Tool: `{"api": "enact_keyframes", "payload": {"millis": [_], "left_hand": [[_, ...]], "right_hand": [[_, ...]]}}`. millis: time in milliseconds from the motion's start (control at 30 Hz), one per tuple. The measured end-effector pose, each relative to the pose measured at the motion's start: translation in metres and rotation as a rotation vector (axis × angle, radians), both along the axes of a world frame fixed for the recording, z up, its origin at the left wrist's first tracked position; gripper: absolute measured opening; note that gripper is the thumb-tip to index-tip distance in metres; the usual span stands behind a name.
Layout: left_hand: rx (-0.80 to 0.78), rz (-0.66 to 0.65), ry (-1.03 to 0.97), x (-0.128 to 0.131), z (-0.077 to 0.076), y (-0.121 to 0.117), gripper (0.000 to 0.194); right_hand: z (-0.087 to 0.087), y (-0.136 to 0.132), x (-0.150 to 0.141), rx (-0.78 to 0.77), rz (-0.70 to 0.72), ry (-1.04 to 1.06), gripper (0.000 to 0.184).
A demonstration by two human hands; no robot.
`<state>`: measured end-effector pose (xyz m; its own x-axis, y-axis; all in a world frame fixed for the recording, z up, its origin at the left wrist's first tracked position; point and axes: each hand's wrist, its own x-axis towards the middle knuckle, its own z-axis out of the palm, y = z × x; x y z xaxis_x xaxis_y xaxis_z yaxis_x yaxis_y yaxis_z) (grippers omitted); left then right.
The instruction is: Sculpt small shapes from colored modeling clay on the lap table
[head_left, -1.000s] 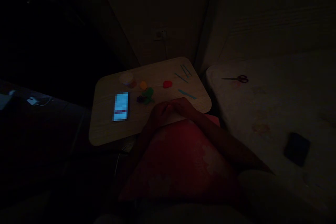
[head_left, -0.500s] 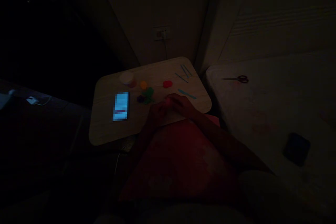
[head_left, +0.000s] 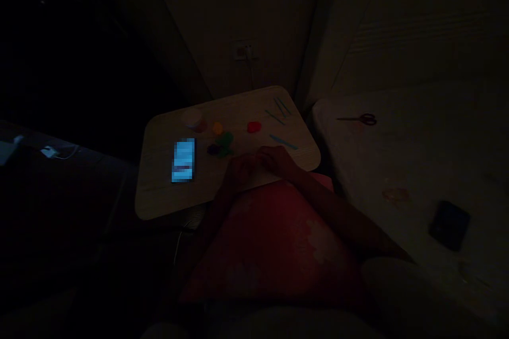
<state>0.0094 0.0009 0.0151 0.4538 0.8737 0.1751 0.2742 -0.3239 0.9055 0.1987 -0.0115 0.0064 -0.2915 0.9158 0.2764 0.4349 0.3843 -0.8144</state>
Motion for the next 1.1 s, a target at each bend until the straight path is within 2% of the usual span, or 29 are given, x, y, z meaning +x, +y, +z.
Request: {"api": "enact_keyframes", "payload": {"millis": [233, 367, 467, 567, 667, 767, 867, 967, 1100], "left_hand": [[0.074, -0.028, 0.067, 0.000, -0.003, 0.003, 0.039], [0.071, -0.034, 0.058, 0.000, -0.005, 0.005, 0.031], [0.031, -0.009, 0.065, 0.000, -0.002, 0.005, 0.037], [-0.006, 0.052, 0.061, -0.001, 0.001, 0.003, 0.046], [-0.034, 0.094, 0.050, -0.001, 0.003, 0.001, 0.050], [-0.062, 0.077, 0.049, -0.001, 0.003, 0.000, 0.053], [-0.056, 0.040, 0.015, 0.000, 0.002, 0.000, 0.054], [-0.042, 0.015, -0.047, 0.000, 0.001, 0.001, 0.054], [0.009, 0.065, -0.090, 0.001, -0.001, 0.003, 0.047]], "right_hand": [[-0.009, 0.006, 0.003, 0.024, 0.002, -0.046, 0.044], [-0.013, 0.008, 0.000, 0.010, 0.001, 0.006, 0.046], [-0.012, 0.006, 0.000, -0.003, 0.018, 0.048, 0.045], [-0.009, 0.004, 0.000, 0.020, 0.025, 0.095, 0.030], [-0.006, 0.003, 0.000, 0.079, 0.042, 0.143, 0.032], [-0.005, 0.002, 0.000, 0.080, 0.042, 0.170, 0.030], [-0.003, 0.001, 0.001, 0.070, 0.004, 0.208, 0.034], [-0.004, 0.002, 0.001, 0.056, -0.030, 0.257, 0.028], [-0.007, 0.004, 0.001, 0.006, -0.130, 0.243, 0.031]]}}
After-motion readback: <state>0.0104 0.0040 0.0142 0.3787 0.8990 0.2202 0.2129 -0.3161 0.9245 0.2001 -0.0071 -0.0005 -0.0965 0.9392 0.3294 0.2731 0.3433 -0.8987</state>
